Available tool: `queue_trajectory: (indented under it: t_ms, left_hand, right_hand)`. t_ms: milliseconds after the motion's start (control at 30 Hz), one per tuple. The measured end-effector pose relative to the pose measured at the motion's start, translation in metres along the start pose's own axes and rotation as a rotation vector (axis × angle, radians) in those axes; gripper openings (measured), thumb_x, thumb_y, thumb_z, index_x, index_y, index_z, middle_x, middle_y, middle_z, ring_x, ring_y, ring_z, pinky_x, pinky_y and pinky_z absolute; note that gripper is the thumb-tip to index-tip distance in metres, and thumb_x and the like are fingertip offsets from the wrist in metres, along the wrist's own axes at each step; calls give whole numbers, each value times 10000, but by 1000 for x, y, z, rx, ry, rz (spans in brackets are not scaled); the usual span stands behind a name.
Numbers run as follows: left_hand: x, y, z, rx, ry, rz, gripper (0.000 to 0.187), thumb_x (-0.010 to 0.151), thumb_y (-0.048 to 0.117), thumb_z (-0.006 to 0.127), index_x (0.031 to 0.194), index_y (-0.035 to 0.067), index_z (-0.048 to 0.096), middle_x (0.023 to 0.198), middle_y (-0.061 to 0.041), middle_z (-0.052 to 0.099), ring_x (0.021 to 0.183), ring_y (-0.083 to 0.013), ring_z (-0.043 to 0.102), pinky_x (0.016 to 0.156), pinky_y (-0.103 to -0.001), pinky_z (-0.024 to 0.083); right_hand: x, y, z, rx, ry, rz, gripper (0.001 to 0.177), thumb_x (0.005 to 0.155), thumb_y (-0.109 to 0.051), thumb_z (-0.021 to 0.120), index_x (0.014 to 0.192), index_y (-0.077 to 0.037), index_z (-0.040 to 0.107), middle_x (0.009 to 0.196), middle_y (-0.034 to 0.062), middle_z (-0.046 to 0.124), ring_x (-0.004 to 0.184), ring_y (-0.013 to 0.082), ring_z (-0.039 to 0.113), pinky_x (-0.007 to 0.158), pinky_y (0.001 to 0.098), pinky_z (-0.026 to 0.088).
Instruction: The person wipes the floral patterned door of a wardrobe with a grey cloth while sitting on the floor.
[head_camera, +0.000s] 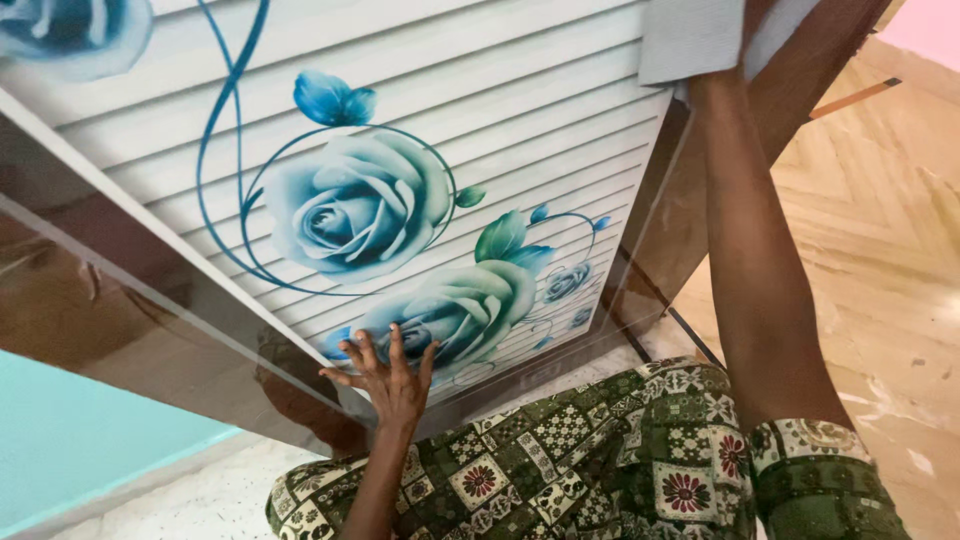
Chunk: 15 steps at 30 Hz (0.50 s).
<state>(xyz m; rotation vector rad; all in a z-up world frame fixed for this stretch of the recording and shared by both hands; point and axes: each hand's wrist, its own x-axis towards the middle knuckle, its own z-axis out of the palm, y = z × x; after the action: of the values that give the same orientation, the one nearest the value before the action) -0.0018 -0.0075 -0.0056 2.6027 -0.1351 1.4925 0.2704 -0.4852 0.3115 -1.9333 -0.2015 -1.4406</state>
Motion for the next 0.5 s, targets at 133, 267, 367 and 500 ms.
queue_trajectory:
  t_ms: [133, 267, 367, 500]
  left_hand:
    - [0, -1, 1, 20, 19, 15, 1043, 866, 598, 851, 1660, 251, 271, 1752, -117, -81, 1620, -349, -121, 1183, -750, -164]
    - [-1, 1, 1, 18, 14, 5, 999, 887, 558, 847, 1660, 245, 296, 1754, -121, -76, 1619, -368, -114, 1185, -754, -169]
    - [-2, 0, 0, 19, 0, 7, 988, 907, 576, 839, 1656, 230, 296, 1760, -122, -67, 1621, -385, -111, 1185, -759, -161]
    - [-2, -2, 3, 36, 4, 16, 979, 904, 592, 823, 1653, 236, 302, 1757, -134, -50, 1616, -384, -103, 1185, -768, -148]
  right_hand:
    - [-18, 69, -22, -29, 64, 158, 386, 1075, -314, 592, 1366, -86, 484, 1276, 212, 537, 1197, 416, 512, 1040, 546, 370]
    - [-48, 117, -34, -29, 109, 296, 435, 1069, -339, 602, 1390, -84, 455, 1302, 219, 515, 1223, 418, 491, 1061, 548, 353]
    - [-69, 138, -37, -15, 125, 374, 473, 1065, -357, 609, 1408, -82, 434, 1321, 224, 498, 1243, 419, 475, 1077, 548, 340]
    - [-97, 152, -29, 12, 142, 450, 525, 1059, -381, 619, 1432, -80, 405, 1347, 232, 476, 1270, 421, 454, 1098, 550, 322]
